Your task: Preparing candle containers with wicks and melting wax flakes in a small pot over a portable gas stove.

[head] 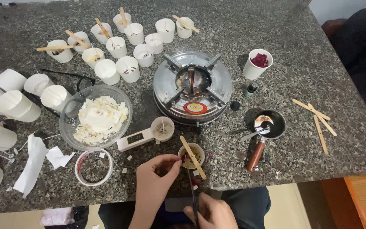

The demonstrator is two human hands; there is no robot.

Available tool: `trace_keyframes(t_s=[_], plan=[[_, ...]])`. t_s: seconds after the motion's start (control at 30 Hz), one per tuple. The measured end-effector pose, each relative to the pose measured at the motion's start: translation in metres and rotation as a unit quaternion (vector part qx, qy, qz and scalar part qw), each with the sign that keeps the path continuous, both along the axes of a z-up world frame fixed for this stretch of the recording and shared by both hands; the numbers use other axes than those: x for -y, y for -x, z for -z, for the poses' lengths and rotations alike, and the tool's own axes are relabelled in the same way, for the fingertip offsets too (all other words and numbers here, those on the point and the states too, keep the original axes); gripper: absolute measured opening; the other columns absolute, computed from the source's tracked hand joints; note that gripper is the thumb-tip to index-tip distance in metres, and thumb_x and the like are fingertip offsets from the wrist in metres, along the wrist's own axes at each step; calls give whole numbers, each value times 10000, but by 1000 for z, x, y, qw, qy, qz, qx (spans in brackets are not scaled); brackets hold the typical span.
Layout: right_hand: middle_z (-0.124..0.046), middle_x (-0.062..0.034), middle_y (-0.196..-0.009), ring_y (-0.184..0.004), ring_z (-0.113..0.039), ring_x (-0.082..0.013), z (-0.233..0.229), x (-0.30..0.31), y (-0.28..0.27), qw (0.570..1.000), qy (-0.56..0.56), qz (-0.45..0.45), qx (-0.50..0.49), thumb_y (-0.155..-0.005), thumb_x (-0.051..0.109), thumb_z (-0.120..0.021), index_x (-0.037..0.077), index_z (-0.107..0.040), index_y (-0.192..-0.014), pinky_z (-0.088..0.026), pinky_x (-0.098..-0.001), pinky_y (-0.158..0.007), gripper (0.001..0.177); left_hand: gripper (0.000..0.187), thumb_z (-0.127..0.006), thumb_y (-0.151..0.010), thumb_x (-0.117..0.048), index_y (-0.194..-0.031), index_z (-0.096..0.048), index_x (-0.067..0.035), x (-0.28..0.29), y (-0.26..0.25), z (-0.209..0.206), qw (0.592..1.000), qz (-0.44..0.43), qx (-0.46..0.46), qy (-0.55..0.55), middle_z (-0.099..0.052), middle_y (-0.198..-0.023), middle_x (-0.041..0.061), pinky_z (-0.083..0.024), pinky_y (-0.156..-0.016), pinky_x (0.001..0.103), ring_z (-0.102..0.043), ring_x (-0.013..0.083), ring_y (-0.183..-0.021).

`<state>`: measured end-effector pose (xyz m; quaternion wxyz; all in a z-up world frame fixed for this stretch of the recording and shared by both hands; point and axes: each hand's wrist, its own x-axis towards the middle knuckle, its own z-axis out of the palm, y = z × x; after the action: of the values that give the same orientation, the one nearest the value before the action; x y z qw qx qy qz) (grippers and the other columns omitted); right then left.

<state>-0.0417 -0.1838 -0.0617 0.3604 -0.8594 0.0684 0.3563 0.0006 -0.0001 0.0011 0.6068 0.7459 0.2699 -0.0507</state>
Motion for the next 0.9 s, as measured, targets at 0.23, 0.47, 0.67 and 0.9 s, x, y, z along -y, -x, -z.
trace_keyframes(t_s=[0.23, 0.47, 0.67, 0.9], plan=[[-575, 54, -600, -590, -565, -80, -4, 0, 1, 998, 63, -26, 12, -852, 627, -831, 199, -476, -728, -404, -258, -607, 570, 161, -845, -838, -145, -904, -700, -122, -2, 0, -13, 999, 15, -31, 1, -828, -789, 43, -562, -729, 285, -719, 116, -713], [-566, 70, -545, -534, -570, -60, 0, 6, 1, 996, 62, -42, 43, -848, 654, -879, 193, -443, -677, -405, -255, -565, 657, 222, -827, -866, -145, -925, -614, -133, -12, -5, -17, 995, 63, -56, -54, -850, -818, 44, -558, -828, 279, -752, 106, -786], [-550, 83, -527, -529, -563, -50, 3, 12, 5, 995, 69, -24, 63, -845, 599, -872, 204, -480, -656, -423, -259, -571, 587, 188, -813, -874, -171, -888, -626, -155, -13, -7, -8, 985, 131, 38, -106, -777, -790, -17, -516, -751, 235, -678, 68, -720], [-409, 19, -560, -579, -390, -67, 19, 22, 13, 998, -10, 48, 45, -875, 423, -958, 146, -414, -666, -302, -274, -558, 645, 67, -798, -836, -167, -897, -811, -192, -10, -8, 4, 942, 200, 156, -219, -805, -845, -50, -395, -945, 392, -687, 156, -864]])
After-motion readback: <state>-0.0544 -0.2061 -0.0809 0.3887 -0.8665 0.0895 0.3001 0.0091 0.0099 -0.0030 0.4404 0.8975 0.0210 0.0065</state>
